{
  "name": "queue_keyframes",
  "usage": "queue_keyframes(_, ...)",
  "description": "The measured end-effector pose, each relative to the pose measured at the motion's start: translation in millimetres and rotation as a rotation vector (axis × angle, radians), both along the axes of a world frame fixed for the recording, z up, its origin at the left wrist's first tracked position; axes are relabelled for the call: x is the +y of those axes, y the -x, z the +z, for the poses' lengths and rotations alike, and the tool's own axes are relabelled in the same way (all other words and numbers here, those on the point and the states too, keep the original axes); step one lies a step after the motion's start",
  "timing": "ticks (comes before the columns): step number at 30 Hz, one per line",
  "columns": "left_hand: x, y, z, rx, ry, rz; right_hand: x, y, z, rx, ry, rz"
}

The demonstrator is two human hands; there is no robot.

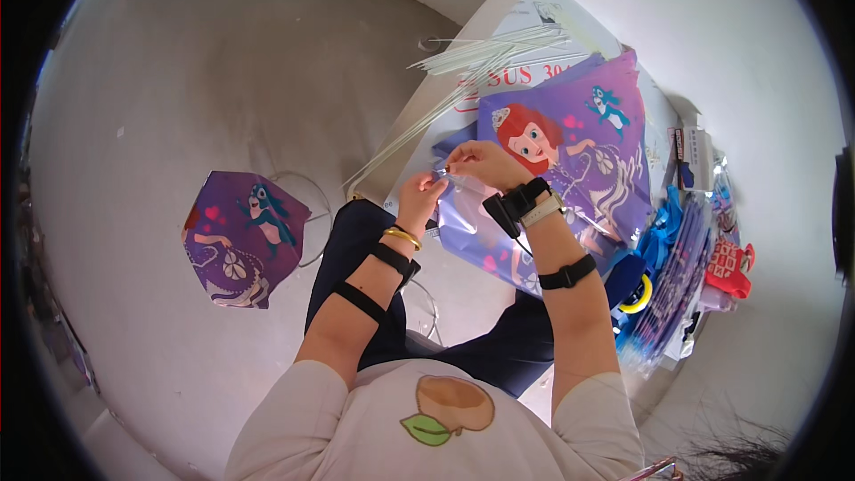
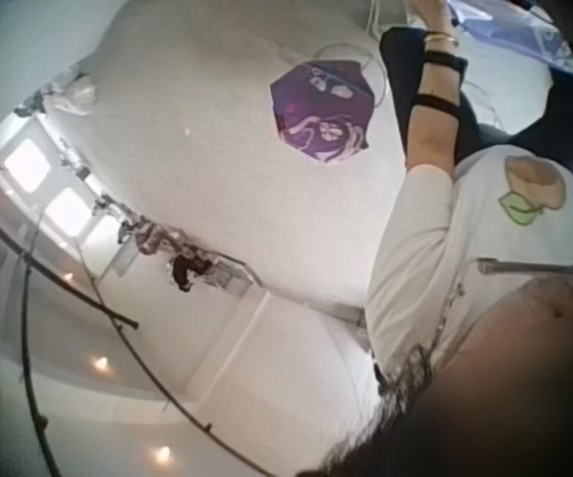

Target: Assembling kites by inserting flexible rods into the kite fabric and securing them.

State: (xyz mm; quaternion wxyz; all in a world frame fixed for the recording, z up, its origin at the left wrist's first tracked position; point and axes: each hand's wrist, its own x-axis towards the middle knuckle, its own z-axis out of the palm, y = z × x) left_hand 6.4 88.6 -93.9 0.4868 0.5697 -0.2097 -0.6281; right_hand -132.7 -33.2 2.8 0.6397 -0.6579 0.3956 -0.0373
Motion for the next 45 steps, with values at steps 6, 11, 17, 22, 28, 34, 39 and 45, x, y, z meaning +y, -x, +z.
queue_keyframes(6,-1.8,6.1,15.7,0.129,0.07,0.011,-15.8,3.6,-17.7,0.068,-0.08,0.073)
queue_keyframes(11,-2.7,3.6,14.5,0.178,0.089,0.055,-26.5,-4.1,-9.6,0.114,0.047,0.206)
queue_keyframes(17,-6.7,6.4,15.8,0.219,0.115,0.046,-37.5,-4.2,-6.6,0.049,0.016,0.214)
queue_keyframes(22,-6.4,5.8,11.3,0.239,0.139,0.026,-41.6,-9.4,-1.1,-0.003,0.002,0.192)
queue_keyframes(28,-10.7,-0.4,8.9,0.204,0.323,0.097,-46.8,-9.0,-4.4,0.006,0.0,0.236)
queue_keyframes(34,-11.9,-10.1,19.9,0.128,0.386,0.047,-49.6,-9.6,-8.0,0.069,0.056,0.312)
queue_keyframes(39,-10.2,-13.3,29.3,0.139,0.312,0.045,-51.3,-12.1,-6.3,0.187,0.081,0.372)
queue_keyframes(45,-6.9,-10.5,38.2,0.112,0.317,0.069,-52.5,-13.9,-11.3,0.195,0.121,0.423)
